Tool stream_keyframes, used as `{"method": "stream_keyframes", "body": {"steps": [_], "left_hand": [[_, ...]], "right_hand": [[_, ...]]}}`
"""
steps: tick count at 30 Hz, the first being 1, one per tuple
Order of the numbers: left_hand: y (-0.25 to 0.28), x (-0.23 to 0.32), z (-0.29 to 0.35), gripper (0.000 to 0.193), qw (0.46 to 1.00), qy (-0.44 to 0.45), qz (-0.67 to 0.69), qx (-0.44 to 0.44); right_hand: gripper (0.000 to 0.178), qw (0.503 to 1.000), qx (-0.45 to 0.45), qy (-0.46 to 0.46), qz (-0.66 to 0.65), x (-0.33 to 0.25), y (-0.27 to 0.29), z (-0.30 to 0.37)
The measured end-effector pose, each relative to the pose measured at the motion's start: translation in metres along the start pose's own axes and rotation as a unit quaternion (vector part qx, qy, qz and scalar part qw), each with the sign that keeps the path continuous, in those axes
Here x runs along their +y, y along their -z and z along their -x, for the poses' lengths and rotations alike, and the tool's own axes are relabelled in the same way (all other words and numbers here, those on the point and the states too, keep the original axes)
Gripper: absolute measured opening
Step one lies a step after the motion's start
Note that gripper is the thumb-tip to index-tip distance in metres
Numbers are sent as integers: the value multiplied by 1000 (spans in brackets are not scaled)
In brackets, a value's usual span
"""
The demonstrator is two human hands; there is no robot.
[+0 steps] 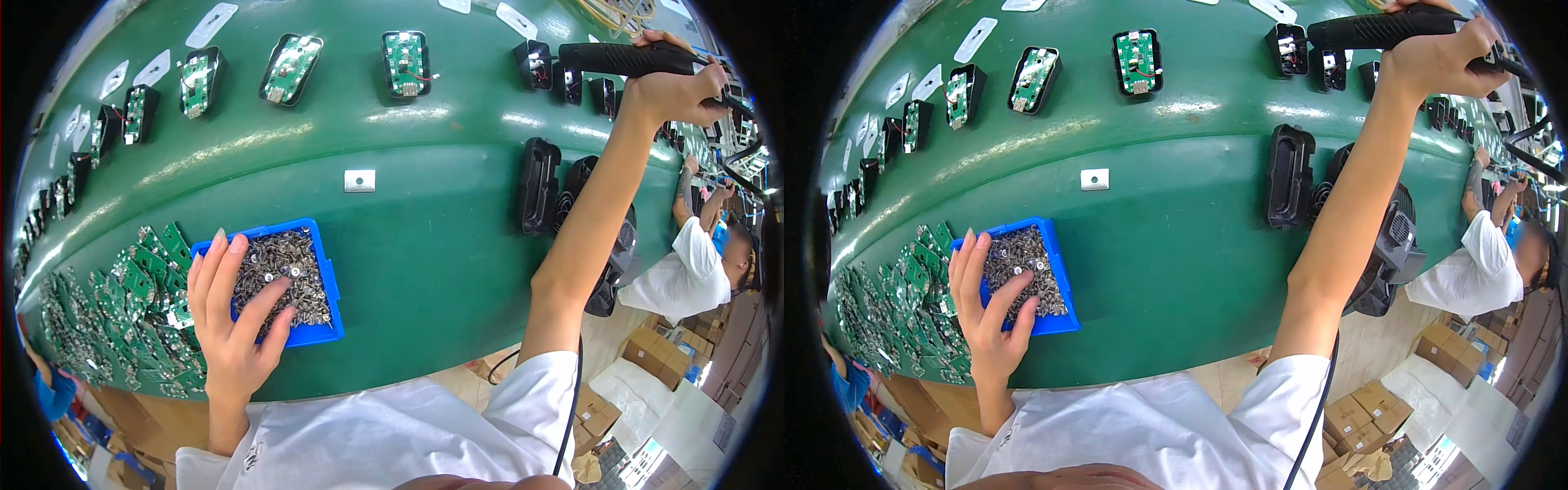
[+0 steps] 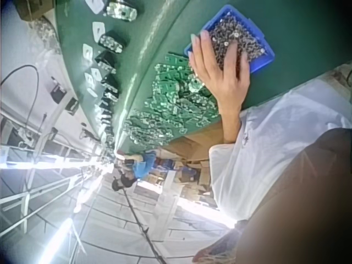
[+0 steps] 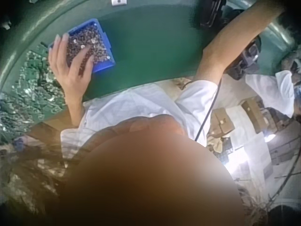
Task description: Manually assemble components onto printed circuit boards using an electric screwdriver.
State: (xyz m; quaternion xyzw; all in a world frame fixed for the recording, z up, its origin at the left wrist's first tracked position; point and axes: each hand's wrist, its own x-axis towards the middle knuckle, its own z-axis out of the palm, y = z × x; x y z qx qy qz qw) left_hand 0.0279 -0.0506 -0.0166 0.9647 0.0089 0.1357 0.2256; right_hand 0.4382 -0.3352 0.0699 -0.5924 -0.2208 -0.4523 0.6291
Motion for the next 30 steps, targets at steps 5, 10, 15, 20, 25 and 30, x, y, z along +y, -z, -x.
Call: {"method": "stream_keyframes", "body": {"steps": [5, 10, 15, 20, 25, 30], "left_hand": [[0, 1, -1, 28, 1000, 3, 0, 0], [0, 3, -3, 27, 1000, 4, -2, 0], [-2, 4, -4, 27, 1000, 4, -4, 1], [-2, 3, -6, 28, 1000, 7, -4, 1], [7, 5, -8, 26, 1000, 9, 8, 2], [15, 12, -9, 15, 999, 5, 33, 2]], "right_hand": [[32, 999, 19, -27, -17, 6, 1, 0], [31, 998, 41, -41, -10, 12, -3, 2], [35, 995, 83, -47, 29, 13, -9, 14], [54, 995, 47, -82, 13, 11, -6, 25], [67, 993, -37, -111, 19, 12, -11, 23], [63, 981, -97, -164, -45, 37, 6, -8]]}}
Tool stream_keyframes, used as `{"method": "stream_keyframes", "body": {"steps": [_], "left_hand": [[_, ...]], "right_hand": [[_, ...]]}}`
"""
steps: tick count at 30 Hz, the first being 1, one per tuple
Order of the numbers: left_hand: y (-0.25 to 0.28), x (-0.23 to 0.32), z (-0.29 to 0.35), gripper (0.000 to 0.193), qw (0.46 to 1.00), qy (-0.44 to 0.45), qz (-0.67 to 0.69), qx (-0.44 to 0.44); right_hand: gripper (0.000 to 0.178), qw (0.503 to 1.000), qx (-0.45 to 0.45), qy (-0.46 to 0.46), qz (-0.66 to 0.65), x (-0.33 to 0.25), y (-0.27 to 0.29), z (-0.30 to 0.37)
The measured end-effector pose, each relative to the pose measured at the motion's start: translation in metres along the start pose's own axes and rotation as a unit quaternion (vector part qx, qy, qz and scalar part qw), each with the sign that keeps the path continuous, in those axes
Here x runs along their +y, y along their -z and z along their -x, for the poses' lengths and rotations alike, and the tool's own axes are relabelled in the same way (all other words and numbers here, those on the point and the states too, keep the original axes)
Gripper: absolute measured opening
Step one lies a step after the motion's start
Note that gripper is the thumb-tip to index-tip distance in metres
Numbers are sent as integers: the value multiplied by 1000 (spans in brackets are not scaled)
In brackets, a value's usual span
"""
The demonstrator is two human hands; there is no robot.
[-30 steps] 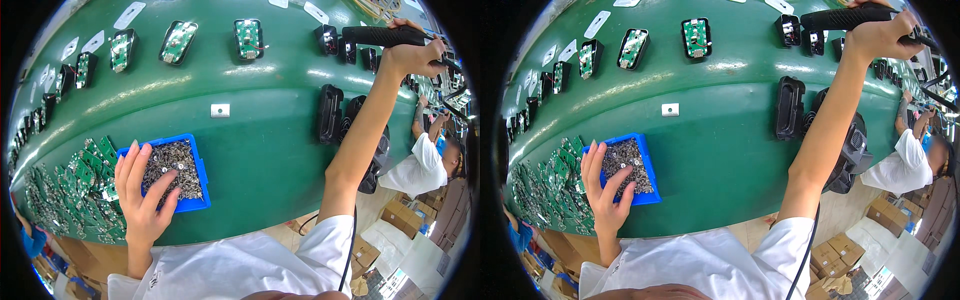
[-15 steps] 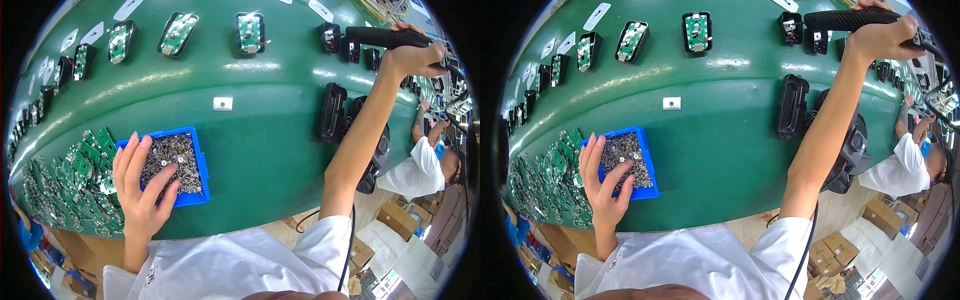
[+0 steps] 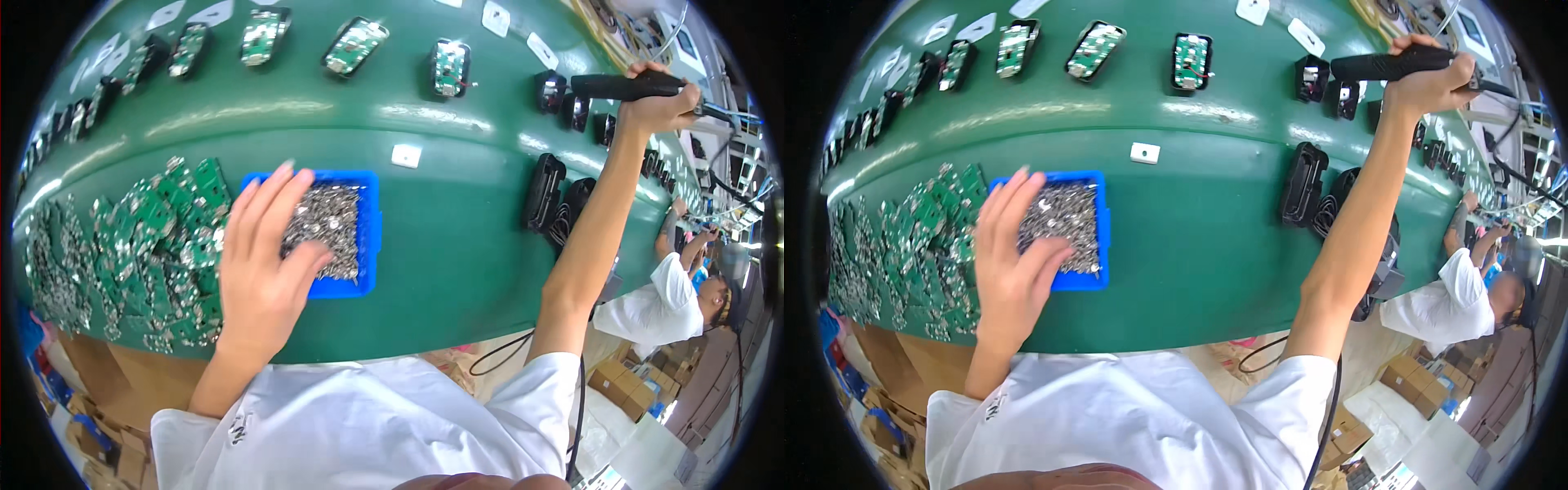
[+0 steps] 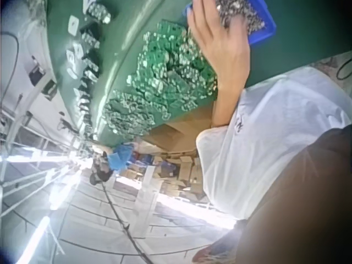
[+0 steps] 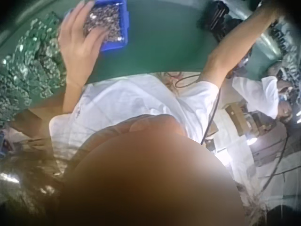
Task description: Manually assemble components onto printed circuit boards using an electric screwdriver.
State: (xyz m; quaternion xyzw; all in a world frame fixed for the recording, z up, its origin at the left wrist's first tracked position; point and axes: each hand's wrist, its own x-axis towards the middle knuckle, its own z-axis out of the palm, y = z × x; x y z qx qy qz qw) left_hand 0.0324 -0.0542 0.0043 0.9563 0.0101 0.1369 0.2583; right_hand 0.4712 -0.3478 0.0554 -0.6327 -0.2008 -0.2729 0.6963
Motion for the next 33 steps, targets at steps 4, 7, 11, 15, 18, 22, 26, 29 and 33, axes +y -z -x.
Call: {"method": "stream_keyframes", "body": {"steps": [4, 7, 11, 15, 18, 22, 26, 29, 33], "left_hand": [[-8, 1, 5, 17, 998, -13, -37, 47], [-4, 2, 12, 17, 996, -22, -63, 56], [-6, -4, 7, 18, 992, -38, 4, 118], [-4, -11, 23, 21, 965, -52, 207, 155], [-4, 9, 23, 26, 876, 40, 469, 104], [-7, 38, 22, 27, 726, 97, 680, 39], [-10, 49, 26, 24, 686, 89, 722, 2], [-10, 56, 26, 22, 666, 100, 739, -11], [-6, 60, 28, 26, 534, 165, 822, -109]], "right_hand": [[56, 990, -19, -62, -122, -37, 20, -18], [58, 991, -31, 25, -130, -121, 9, 6], [47, 904, -310, 19, -295, -206, -23, 75], [35, 834, -227, -21, -502, -243, -36, 123], [34, 731, -271, -53, -624, -252, -70, 159], [30, 685, -234, -53, -688, -255, -72, 172], [27, 693, -205, -34, -691, -259, -70, 177], [25, 700, -181, -12, -691, -261, -72, 179], [20, 630, -226, -28, -742, -258, -73, 175]]}}
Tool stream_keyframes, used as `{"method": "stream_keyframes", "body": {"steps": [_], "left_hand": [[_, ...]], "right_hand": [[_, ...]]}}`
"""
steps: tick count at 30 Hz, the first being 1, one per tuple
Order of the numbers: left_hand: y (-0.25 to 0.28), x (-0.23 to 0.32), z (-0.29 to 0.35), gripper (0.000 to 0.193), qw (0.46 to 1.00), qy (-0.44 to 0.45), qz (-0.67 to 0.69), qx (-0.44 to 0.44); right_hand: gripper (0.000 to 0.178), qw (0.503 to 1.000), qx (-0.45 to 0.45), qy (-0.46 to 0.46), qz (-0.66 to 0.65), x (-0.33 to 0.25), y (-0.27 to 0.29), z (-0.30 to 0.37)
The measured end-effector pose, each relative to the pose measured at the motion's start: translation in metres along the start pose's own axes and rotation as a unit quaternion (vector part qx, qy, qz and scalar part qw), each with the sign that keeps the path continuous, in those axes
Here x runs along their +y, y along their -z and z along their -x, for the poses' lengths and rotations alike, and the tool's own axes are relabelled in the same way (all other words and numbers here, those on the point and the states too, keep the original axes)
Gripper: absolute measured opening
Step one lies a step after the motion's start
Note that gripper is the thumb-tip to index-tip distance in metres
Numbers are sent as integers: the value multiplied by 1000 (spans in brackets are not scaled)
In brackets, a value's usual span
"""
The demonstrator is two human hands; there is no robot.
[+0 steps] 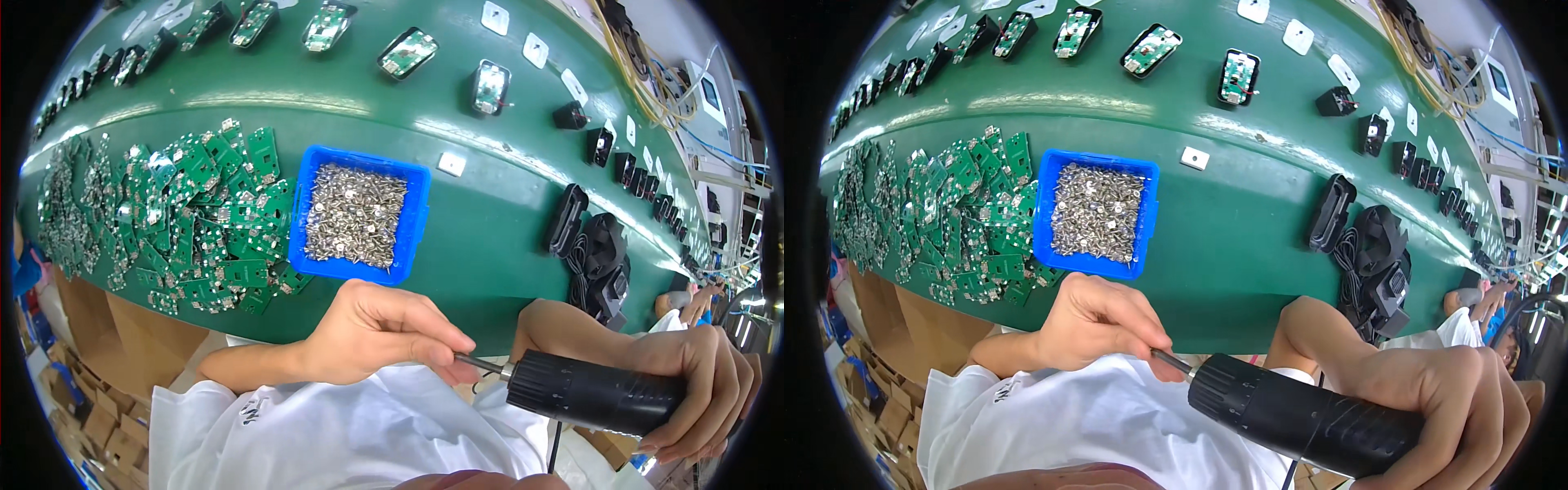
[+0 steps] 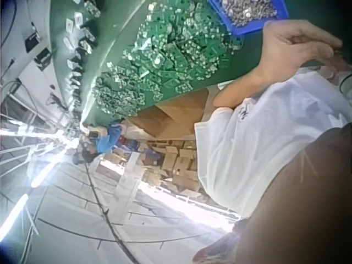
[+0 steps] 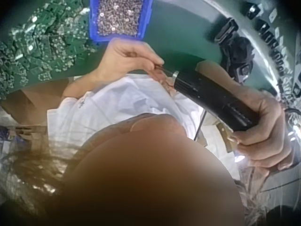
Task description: Manually assemble components onto printed circuit boards using an electric screwdriver.
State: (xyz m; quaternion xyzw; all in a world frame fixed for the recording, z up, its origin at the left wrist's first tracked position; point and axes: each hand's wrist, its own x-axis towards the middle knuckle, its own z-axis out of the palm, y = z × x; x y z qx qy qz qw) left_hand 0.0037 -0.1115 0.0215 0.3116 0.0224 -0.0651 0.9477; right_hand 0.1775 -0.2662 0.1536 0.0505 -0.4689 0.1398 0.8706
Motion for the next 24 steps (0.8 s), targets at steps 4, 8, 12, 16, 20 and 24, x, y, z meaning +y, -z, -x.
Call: {"method": "stream_keyframes", "body": {"steps": [4, 8, 12, 16, 20, 24], "left_hand": [[-2, -11, 2, 25, 983, -133, -130, 0], [-3, -22, -3, 28, 938, -262, -228, 13], [6, -12, -16, 51, 844, -375, -384, -22], [20, 26, -20, 68, 709, -295, -636, 71], [28, 39, -21, 28, 504, -180, -837, 115], [40, 38, -20, 22, 493, -181, -848, 70]], "right_hand": [[18, 1000, 18, 16, 12, 2, -4, 2], [18, 998, 22, 11, 56, -2, -6, 4], [32, 978, 30, -118, 172, -37, -6, -3], [32, 932, 37, -49, 357, -53, 6, -9], [94, 661, 82, 66, 743, -151, 84, -52], [58, 613, 161, 207, 745, -148, 176, -59]]}}
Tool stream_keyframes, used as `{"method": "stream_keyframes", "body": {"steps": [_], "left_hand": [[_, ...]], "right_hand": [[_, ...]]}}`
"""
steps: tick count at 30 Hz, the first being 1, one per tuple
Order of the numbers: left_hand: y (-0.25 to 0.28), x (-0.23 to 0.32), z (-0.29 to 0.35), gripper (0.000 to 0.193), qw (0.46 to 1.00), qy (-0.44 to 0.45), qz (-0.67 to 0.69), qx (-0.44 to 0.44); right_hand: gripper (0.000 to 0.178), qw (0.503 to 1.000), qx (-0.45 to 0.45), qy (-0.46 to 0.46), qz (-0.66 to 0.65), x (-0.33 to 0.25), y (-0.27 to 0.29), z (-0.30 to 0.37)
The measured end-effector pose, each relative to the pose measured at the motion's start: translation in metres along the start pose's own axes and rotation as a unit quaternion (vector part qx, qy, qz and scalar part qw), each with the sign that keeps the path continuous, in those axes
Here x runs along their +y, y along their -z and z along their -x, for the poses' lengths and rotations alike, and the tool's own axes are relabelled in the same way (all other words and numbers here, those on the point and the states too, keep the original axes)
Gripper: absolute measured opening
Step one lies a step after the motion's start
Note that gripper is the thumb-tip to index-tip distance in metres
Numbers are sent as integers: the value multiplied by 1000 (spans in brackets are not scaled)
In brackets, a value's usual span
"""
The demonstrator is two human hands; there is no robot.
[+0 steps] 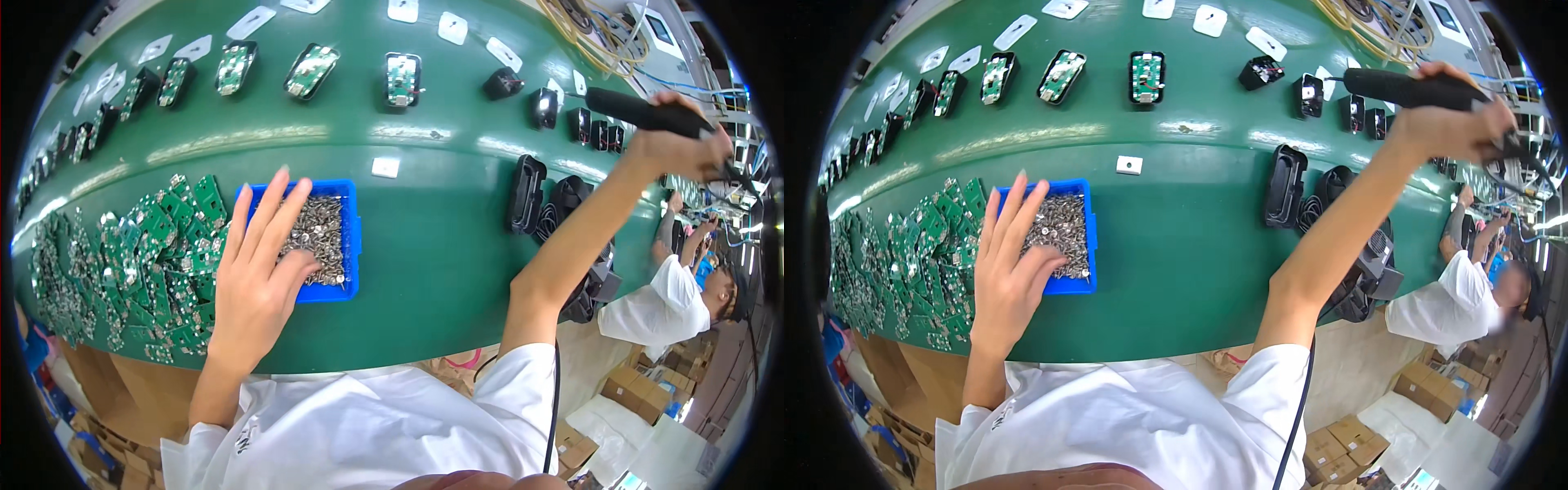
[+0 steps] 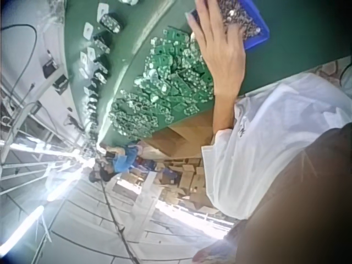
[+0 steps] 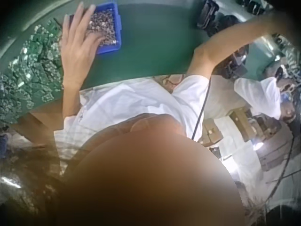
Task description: Manually assemble components onto printed circuit boards using an electric screwdriver.
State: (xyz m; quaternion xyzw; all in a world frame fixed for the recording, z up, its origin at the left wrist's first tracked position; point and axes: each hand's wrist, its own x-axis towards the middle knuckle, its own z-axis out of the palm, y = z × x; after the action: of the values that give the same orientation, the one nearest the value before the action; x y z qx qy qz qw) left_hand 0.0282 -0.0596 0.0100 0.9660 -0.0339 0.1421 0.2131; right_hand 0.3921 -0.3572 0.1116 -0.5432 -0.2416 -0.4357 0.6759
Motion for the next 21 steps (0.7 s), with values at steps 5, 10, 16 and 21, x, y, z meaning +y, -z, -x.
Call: {"method": "stream_keyframes", "body": {"steps": [5, 10, 16, 21], "left_hand": [[-3, -1, 0, 17, 997, -30, 21, 64], [-10, -9, 20, 16, 984, -18, 144, 104], [-11, 0, 9, 16, 970, 16, 222, 101], [-11, 5, 6, 21, 976, 3, 192, 106]], "right_hand": [[36, 996, -44, -77, -3, 35, 10, 1], [34, 995, -60, -83, -6, 45, 7, 8], [32, 995, -58, -85, 5, 48, 6, 13], [31, 995, -64, -81, 17, 55, 10, 13]]}}
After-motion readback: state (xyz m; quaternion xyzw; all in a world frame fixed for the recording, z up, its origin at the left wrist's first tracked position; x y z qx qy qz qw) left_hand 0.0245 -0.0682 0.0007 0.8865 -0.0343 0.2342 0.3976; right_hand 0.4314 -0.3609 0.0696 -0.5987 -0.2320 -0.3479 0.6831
